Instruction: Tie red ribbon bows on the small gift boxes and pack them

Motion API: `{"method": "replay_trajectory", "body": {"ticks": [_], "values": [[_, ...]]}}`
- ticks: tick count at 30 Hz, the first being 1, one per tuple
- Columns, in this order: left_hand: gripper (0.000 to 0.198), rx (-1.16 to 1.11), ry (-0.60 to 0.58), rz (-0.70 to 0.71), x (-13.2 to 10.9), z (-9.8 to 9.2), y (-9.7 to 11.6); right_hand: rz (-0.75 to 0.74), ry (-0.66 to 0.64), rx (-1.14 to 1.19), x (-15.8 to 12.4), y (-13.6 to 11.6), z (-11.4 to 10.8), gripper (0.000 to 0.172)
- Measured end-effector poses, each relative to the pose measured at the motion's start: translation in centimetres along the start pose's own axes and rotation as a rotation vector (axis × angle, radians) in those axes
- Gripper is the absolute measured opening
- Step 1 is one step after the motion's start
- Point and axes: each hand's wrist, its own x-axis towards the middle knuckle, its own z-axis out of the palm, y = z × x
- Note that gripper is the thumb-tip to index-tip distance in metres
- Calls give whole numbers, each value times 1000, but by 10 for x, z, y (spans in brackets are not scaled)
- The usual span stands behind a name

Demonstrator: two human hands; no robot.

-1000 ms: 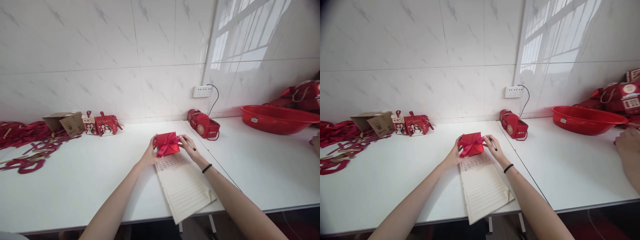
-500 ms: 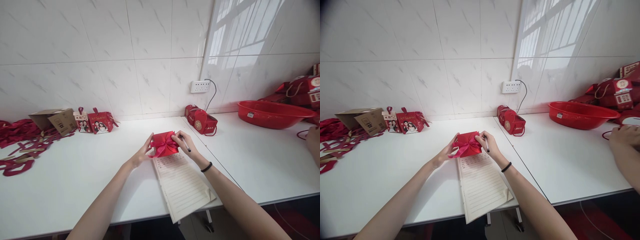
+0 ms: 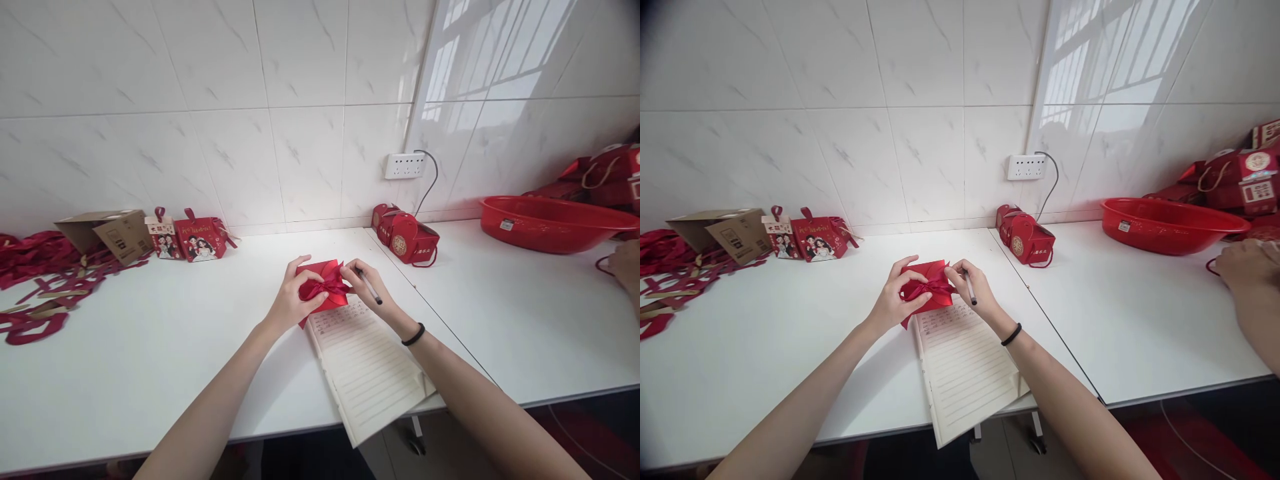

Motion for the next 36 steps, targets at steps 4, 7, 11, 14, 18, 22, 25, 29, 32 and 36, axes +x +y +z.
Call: {"method": "replay_trajectory", "body": {"ticks": [4, 7, 11, 14, 18, 22, 25, 29, 32, 36], "values": [[8, 2, 23, -9, 1, 0, 1, 2, 18, -49, 2, 4, 2, 35], [5, 14, 47, 8, 0, 2, 2, -33, 12, -78, 3, 8, 2, 35], [5, 23, 71, 4, 1, 3, 1, -56, -31, -87, 2, 6, 0, 36], [7, 22, 107, -28, 2, 2, 1, -71, -75, -61, 0, 2, -1, 38], [8, 16, 146, -100, 5, -1, 0, -81, -157, 18, -2, 1, 1, 37], [9, 16, 162, -165, 7, -5, -2, -50, -213, 107, -4, 1, 6, 36], [10, 23, 164, -201, 9, -8, -3, -5, -210, 93, -6, -2, 8, 36], [10, 33, 176, -223, 11, -10, -5, 20, -210, 39, -8, -4, 10, 36], [9, 29, 169, -245, 11, -11, -6, 4, -240, 59, -7, -1, 9, 34], [10, 13, 158, -269, 11, -13, -6, -4, -271, 112, -5, 6, 8, 33]]}}
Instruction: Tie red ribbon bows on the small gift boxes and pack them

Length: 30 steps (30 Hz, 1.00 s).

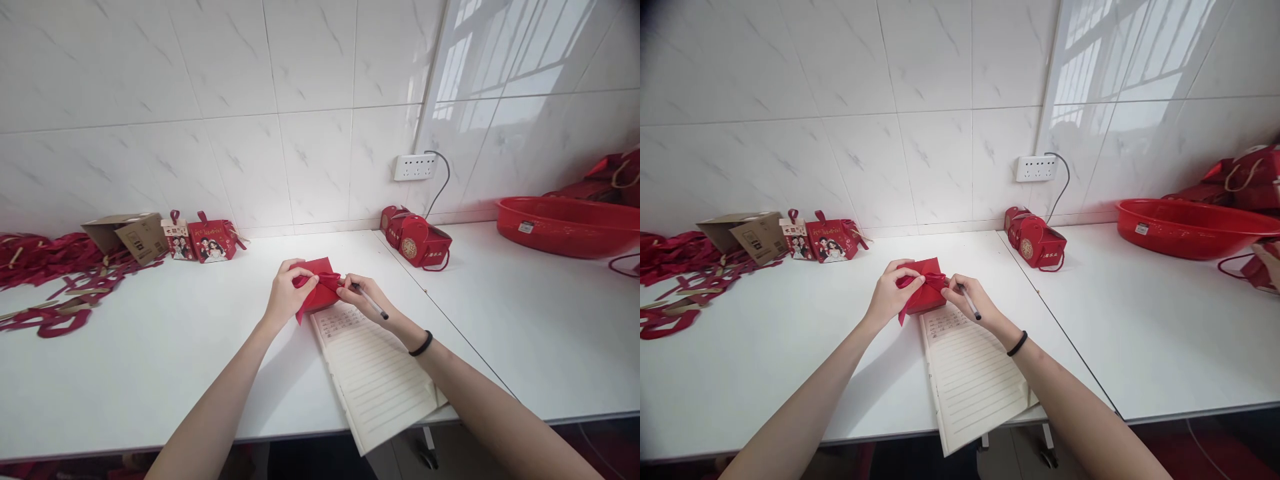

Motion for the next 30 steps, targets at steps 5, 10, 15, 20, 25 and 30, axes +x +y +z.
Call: {"method": "replay_trajectory", "body": {"ticks": [5, 10, 15, 20, 25, 30], "values": [[10, -11, -5, -3, 0, 0, 0, 42, -42, 42, -1, -8, -6, 33], [9, -25, -16, -1, 1, 1, -1, 138, -131, 85, -6, -25, -14, 33], [10, -32, -20, -20, 1, 1, -1, 179, -235, 182, -9, -30, -23, 36], [10, -41, -13, -29, 2, -2, -4, 245, -328, 79, -12, -43, -32, 40], [10, -55, -7, -56, 3, -6, -7, 98, 108, -195, -6, -32, -34, 35], [9, -45, -72, 21, -2, -2, -2, -65, 188, -324, 0, -9, -18, 33]]}}
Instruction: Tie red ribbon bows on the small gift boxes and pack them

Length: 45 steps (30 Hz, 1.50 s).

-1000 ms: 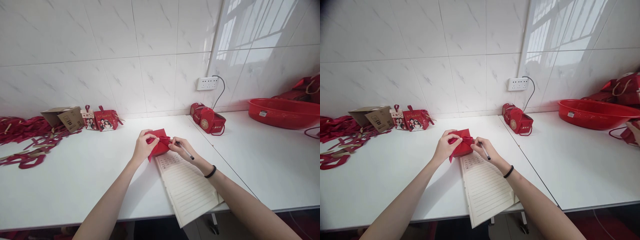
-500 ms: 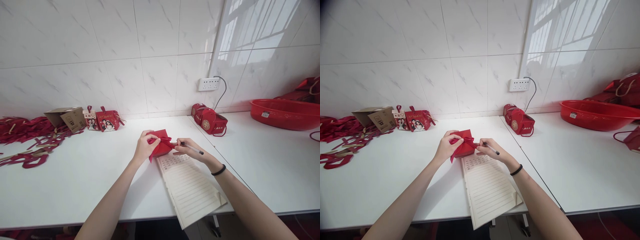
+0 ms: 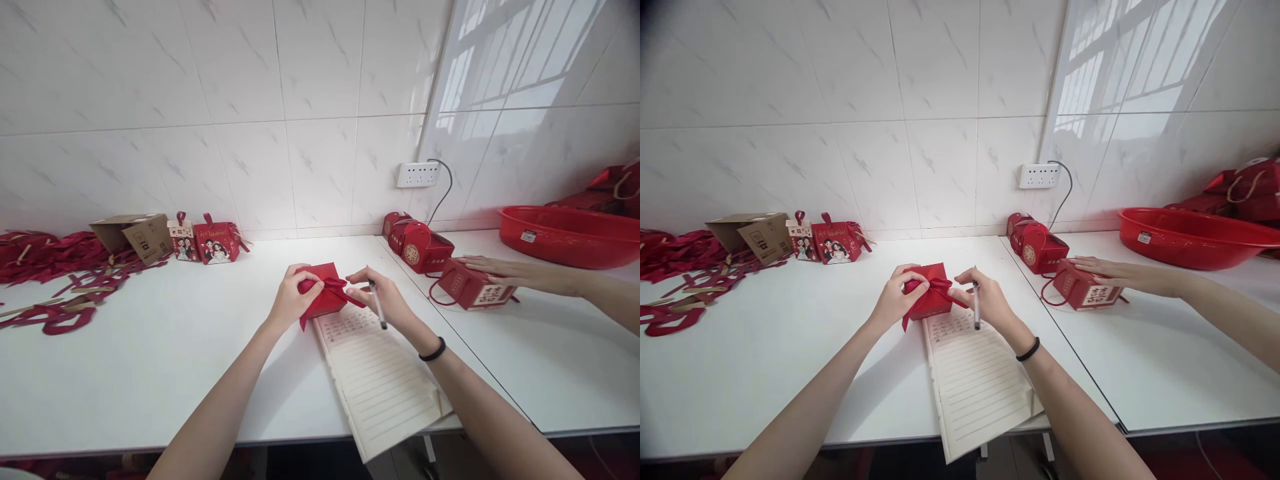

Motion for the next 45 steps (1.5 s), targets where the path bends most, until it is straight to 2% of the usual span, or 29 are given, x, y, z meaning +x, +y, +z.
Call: {"method": "replay_trajectory", "body": {"ticks": [3, 7, 12, 19, 23, 30, 32, 33, 35, 37, 39, 41, 43, 45], "values": [[10, -2, -29, 55, -5, 5, 2, -49, -55, -38, -3, 3, 8, 29], [14, -68, 7, 87, -12, 10, 3, -50, 9, -52, -3, 5, 7, 30], [11, -140, 10, 62, -15, 12, 5, -31, 30, 118, 0, 4, 5, 33], [18, -223, 36, -25, -15, 14, 6, 121, -28, 314, -1, -7, 4, 41], [21, -329, 44, -47, -13, 13, 5, 134, 3, 328, 0, -3, 5, 41], [21, -380, -32, -71, -6, 3, 4, 98, -30, 313, 1, 3, 5, 37], [21, -373, -31, -64, -6, 3, 4, 107, 33, 310, 0, 4, 7, 35], [21, -362, -27, -63, -6, 3, 4, 94, 111, 295, -1, 3, 8, 32], [21, -341, -21, -67, -6, 4, 4, -18, 327, 182, -5, 1, 11, 22], [21, -328, -22, -66, -7, 5, 5, -271, 452, -9, -11, -4, 13, 10], [20, -318, -25, -51, -7, 6, 6, -574, 360, -157, -17, -12, 17, 10], [20, -313, -28, -37, -7, 6, 7, -784, 162, -252, -22, -21, 23, 13], [19, -307, -23, -33, -7, 6, 8, -850, 9, -352, -25, -27, 29, 10], [19, -291, -16, -35, -8, 6, 7, -841, -54, -445, -26, -29, 35, 13]]}}
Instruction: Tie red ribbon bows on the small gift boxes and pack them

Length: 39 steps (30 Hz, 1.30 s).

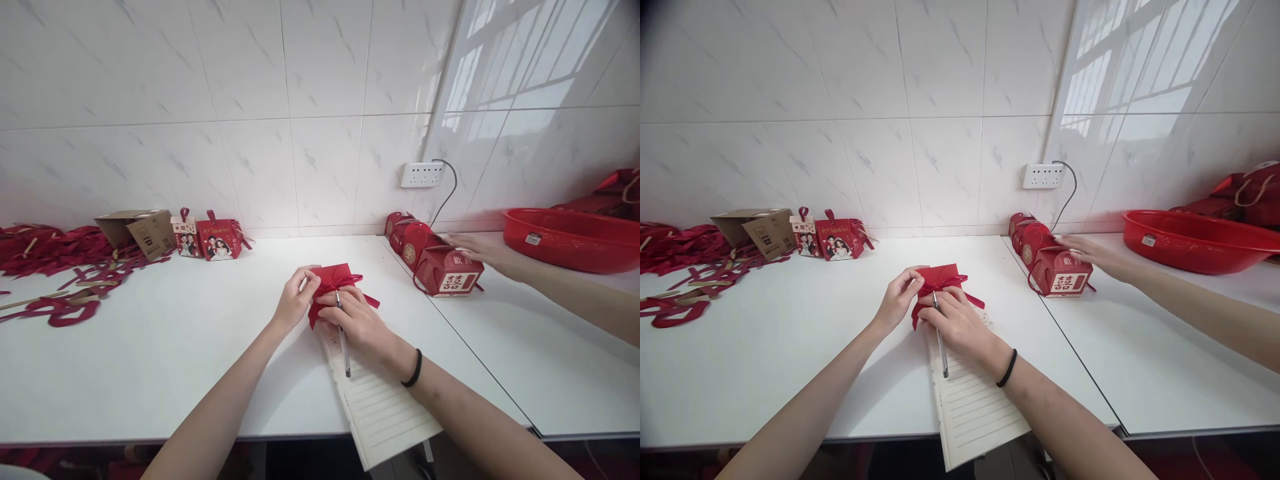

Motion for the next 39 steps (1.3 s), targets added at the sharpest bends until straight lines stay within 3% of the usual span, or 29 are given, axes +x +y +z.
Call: {"method": "replay_trajectory", "body": {"ticks": [3, 8, 15, 17, 27, 33, 39], "values": [[19, 18, 9, -3, 0, 0, -1, 9, -13, -62, -4, 1, 6, 23], [19, 123, 26, 12, -1, 2, -1, 9, 50, -17, -12, 4, 11, 20], [16, 333, -10, 169, -1, 6, 3, -18, 93, 51, -9, 0, 9, 20], [8, 344, -32, 156, -1, 7, 4, -9, 87, 47, -9, 0, 9, 21], [8, 304, 27, -5, 1, 13, 11, -60, 95, 60, -11, 1, 9, 20], [8, 292, 21, -11, 2, 12, 11, -88, 40, 49, -12, -1, 9, 28], [8, 291, 3, -16, 2, 11, 11, -112, 76, 33, -11, -2, 10, 26]]}}
